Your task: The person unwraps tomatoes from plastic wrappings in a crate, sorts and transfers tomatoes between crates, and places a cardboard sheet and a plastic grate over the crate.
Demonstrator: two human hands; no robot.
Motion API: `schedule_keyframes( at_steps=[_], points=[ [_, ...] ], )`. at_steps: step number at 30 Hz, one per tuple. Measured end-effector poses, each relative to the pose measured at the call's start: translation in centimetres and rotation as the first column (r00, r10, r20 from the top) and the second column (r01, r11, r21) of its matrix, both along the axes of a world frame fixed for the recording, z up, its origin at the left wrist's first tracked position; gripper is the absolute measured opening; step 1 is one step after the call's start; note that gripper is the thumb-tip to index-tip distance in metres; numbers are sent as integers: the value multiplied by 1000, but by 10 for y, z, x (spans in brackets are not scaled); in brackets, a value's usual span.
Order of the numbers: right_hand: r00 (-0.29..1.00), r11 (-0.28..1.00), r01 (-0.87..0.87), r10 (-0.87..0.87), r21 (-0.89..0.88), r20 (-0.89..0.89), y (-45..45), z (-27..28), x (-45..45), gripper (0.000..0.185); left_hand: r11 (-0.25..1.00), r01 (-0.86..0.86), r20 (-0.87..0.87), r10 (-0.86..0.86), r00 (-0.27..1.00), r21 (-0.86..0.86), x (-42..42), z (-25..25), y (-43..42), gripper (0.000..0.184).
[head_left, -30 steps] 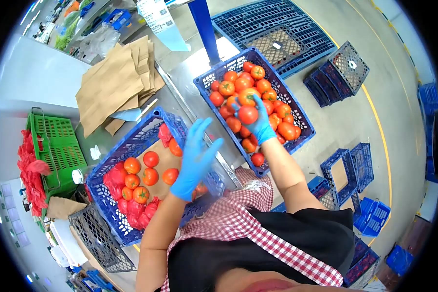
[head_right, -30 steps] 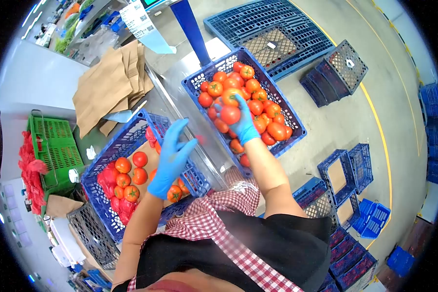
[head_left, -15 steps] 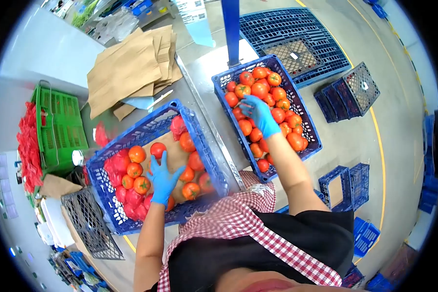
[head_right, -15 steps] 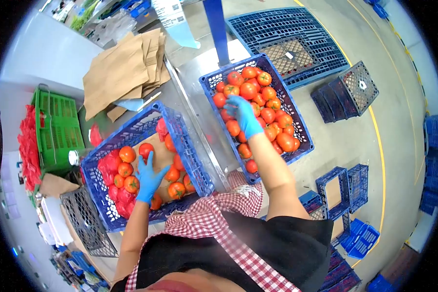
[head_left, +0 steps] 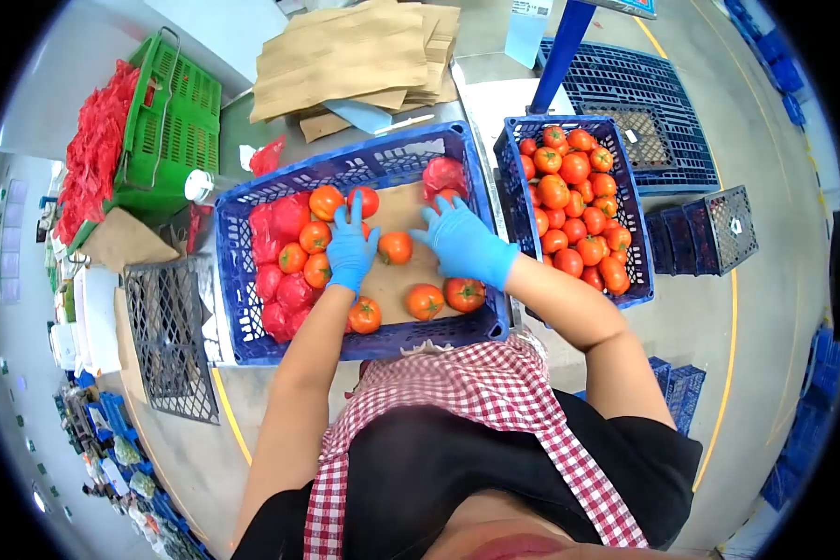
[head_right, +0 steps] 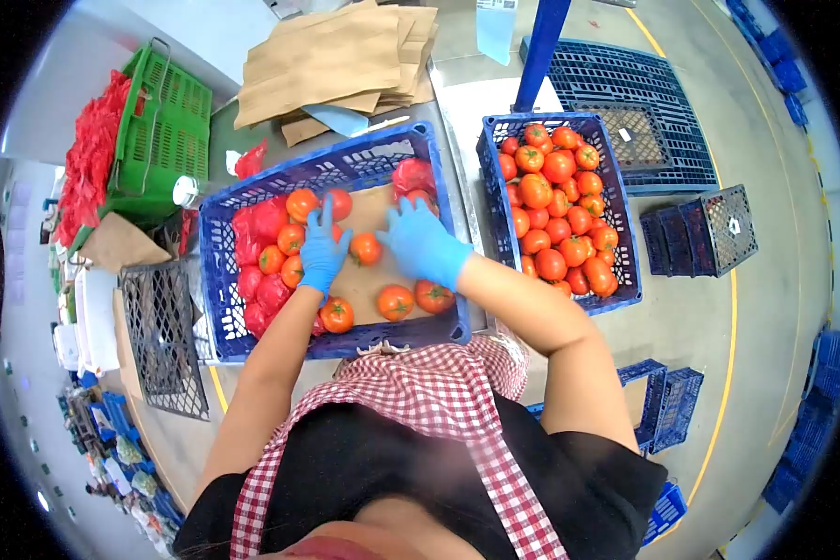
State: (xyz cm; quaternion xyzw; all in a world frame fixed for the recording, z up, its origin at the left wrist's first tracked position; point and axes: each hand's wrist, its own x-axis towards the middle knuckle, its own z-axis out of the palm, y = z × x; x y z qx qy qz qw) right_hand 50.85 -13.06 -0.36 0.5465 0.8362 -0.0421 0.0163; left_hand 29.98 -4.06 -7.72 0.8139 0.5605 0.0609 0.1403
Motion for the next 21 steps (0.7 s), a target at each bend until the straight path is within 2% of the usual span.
schedule_keyframes(
  at_steps=[1,2,3,4,7,9,11,13,14,17,20,21],
  points=[
    [995,997,4,3,-80,96,5,-6,-1,38,999,31,-55,-31,998,7,7,-3,6,67],
    [981,986,25,7,-162,193,8,-10,-5,38,994,85,32,-87,996,69,2,-14,11,61],
    [958,967,60,13,-246,285,9,-17,-6,39,991,129,17,-130,991,33,1,-6,8,57],
    [951,997,35,-13,-67,308,5,-35,0,40,984,178,6,-178,984,1,2,10,3,54],
    [850,982,171,-106,-79,517,11,-46,-11,42,940,340,11,-339,941,-17,-1,9,-18,48],
    [882,977,126,-29,-174,471,24,-60,-16,50,896,421,-16,-427,904,-138,5,14,-27,56],
    [889,922,92,94,-375,448,26,-28,-15,59,859,446,-92,-481,872,-251,17,25,-33,66],
    [885,927,123,58,-353,461,33,-48,-19,66,841,412,-207,-499,842,-351,30,31,-37,76],
    [882,930,136,43,-340,469,37,-59,-19,70,839,389,-209,-488,848,-380,32,18,-35,82],
    [875,872,-8,243,-489,419,40,0,-9,70,833,406,-94,-470,877,-375,27,27,-41,82],
    [998,759,-38,67,-649,20,52,-5,10,70,846,472,-107,-508,855,-249,11,20,-46,78],
    [994,808,-94,41,-582,-104,53,-8,11,69,872,414,-45,-439,897,-260,4,12,-44,78]
  ],
)
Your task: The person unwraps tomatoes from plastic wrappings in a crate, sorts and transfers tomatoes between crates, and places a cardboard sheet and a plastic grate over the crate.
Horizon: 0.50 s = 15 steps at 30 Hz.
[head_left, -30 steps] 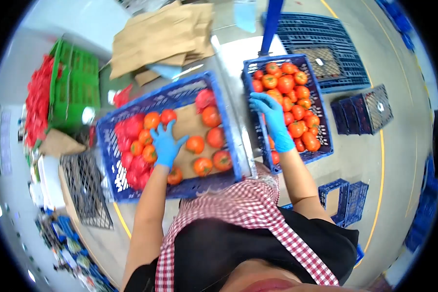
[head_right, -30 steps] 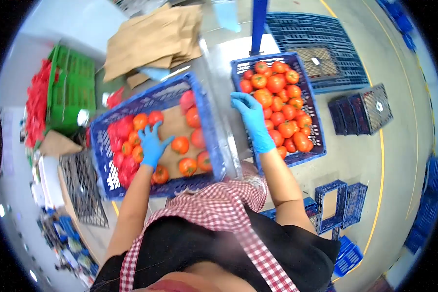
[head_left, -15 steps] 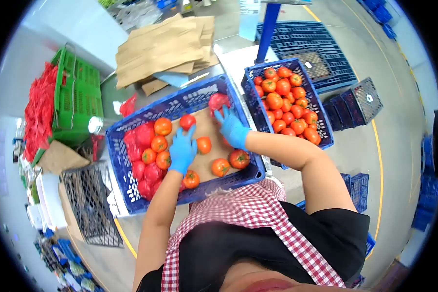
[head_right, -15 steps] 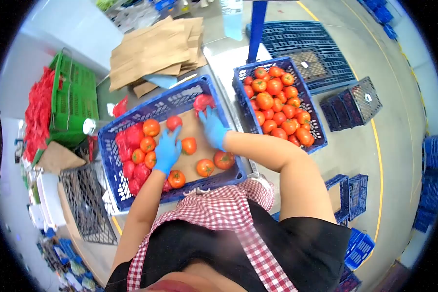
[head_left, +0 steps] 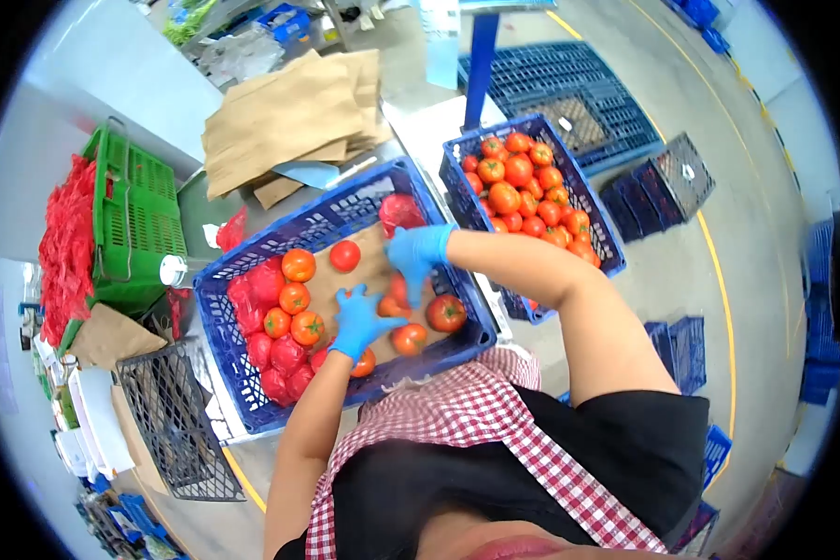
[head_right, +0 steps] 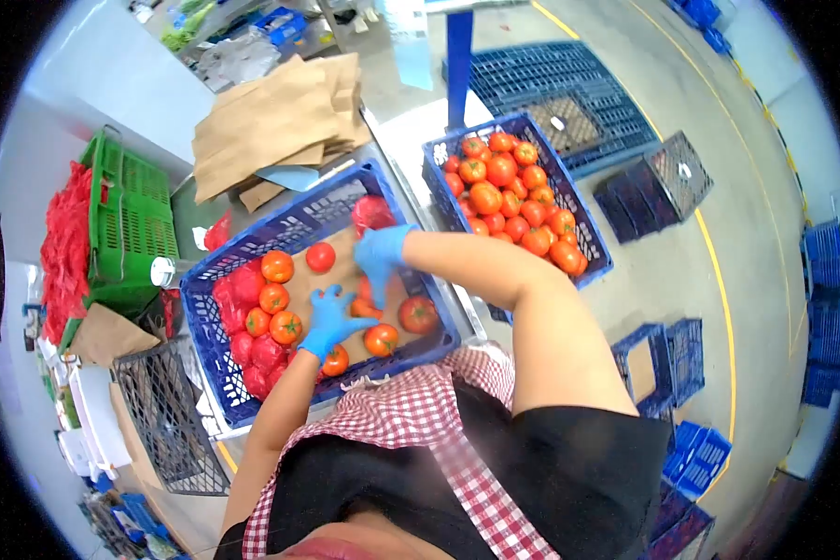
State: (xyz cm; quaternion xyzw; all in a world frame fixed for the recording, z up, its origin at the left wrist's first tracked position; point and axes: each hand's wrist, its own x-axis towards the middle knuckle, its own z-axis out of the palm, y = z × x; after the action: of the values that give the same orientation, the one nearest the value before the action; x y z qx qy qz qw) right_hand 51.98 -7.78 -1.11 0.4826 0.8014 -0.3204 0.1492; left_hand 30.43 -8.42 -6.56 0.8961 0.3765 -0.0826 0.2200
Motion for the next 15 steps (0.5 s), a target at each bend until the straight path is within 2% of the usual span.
schedule_keyframes(
  at_steps=[1,2,3,4,5,6,7,8,9,11,12,13,14,15],
  points=[
    [960,984,153,-171,-95,-222,-7,24,9,70,996,-72,38,74,997,-45,-7,-13,5,78],
    [843,972,210,-236,-108,-483,-14,30,16,72,986,-139,72,146,987,-95,-14,-21,10,78],
    [677,971,238,-151,21,-721,-20,32,23,72,972,-147,157,176,972,-181,-16,-15,15,80],
    [478,922,386,-209,-9,-853,-39,45,32,68,912,-215,111,268,957,-351,-17,-12,21,84],
    [242,893,438,-233,-108,-942,-57,62,44,65,931,-241,50,264,963,-275,-8,-1,15,84],
    [-9,861,463,-233,-210,-973,-75,73,53,61,946,-262,-9,265,964,-192,0,6,9,85],
    [-291,796,454,-292,-400,-911,-97,75,61,59,973,-211,-12,211,977,-89,8,4,4,83],
    [-552,722,388,-316,-573,-772,-118,73,69,57,988,-155,-22,155,988,14,17,1,-3,81],
    [-755,574,356,-290,-738,-589,-130,49,81,56,989,-93,-38,98,994,116,23,-1,-7,79],
    [-861,232,331,-323,-915,-393,-157,-21,126,54,992,-80,-77,87,993,93,35,-2,-8,74],
    [-809,46,402,-450,-915,-378,-180,-45,153,53,993,-81,-97,89,991,83,39,-4,-9,71],
    [-746,-50,535,-498,-844,-443,-204,-37,162,54,992,-32,-81,42,996,122,35,-14,-5,67],
    [-667,-128,658,-556,-742,-495,-222,-28,172,55,996,-38,-125,48,991,84,36,-11,-1,67],
    [-624,-187,689,-645,-701,-441,-238,-40,183,57,998,-47,-167,55,984,48,39,-5,4,68]
  ],
)
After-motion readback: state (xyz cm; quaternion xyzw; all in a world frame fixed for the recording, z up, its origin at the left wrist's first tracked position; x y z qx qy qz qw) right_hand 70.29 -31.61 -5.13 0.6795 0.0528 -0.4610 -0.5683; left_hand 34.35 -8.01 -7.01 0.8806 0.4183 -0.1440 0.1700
